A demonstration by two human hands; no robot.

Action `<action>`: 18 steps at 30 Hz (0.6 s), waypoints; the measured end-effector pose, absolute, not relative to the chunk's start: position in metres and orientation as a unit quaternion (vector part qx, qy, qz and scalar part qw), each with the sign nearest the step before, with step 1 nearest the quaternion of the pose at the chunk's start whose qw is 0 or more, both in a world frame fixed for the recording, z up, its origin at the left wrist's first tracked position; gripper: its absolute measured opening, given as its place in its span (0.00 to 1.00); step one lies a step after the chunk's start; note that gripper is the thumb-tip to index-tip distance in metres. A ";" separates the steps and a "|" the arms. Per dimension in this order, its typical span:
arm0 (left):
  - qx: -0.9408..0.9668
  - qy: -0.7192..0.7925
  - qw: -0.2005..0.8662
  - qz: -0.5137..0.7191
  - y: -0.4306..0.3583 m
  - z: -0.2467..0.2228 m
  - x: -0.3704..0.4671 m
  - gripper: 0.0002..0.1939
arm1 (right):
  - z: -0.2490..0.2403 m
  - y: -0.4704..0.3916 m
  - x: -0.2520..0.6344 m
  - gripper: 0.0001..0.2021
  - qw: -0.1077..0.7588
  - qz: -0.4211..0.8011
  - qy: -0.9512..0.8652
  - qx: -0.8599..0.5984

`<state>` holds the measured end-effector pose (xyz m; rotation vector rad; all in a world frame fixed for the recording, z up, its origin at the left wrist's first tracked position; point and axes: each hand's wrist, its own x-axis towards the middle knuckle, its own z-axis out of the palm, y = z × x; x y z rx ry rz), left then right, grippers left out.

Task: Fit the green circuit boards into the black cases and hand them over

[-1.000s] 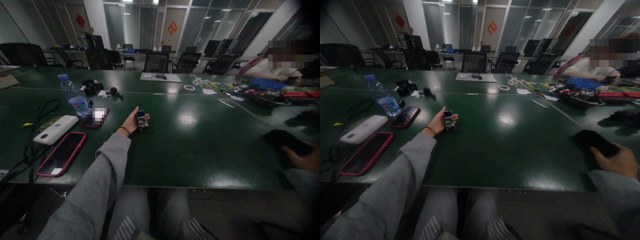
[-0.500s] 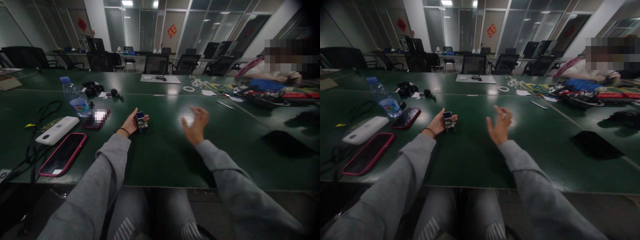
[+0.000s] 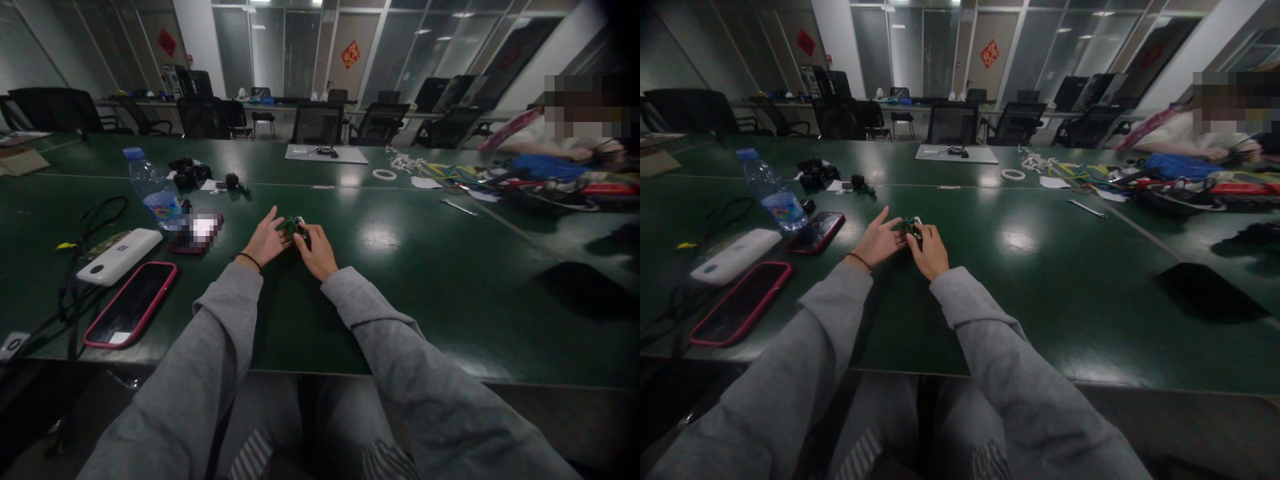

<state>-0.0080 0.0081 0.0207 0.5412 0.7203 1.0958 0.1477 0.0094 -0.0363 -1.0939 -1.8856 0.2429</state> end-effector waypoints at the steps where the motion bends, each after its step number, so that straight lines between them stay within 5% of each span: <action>1: 0.256 0.329 0.759 0.500 0.007 0.021 -0.007 0.31 | -0.039 0.013 0.149 0.20 0.470 0.117 -0.748 -0.453; 6: 0.308 0.307 0.763 0.478 0.002 0.021 -0.004 0.38 | -0.047 0.022 0.153 0.28 0.472 0.133 -0.718 -0.494; 18: 0.338 0.359 0.753 0.436 0.010 0.006 -0.016 0.30 | -0.012 0.028 0.277 0.19 0.367 0.262 -0.638 -0.625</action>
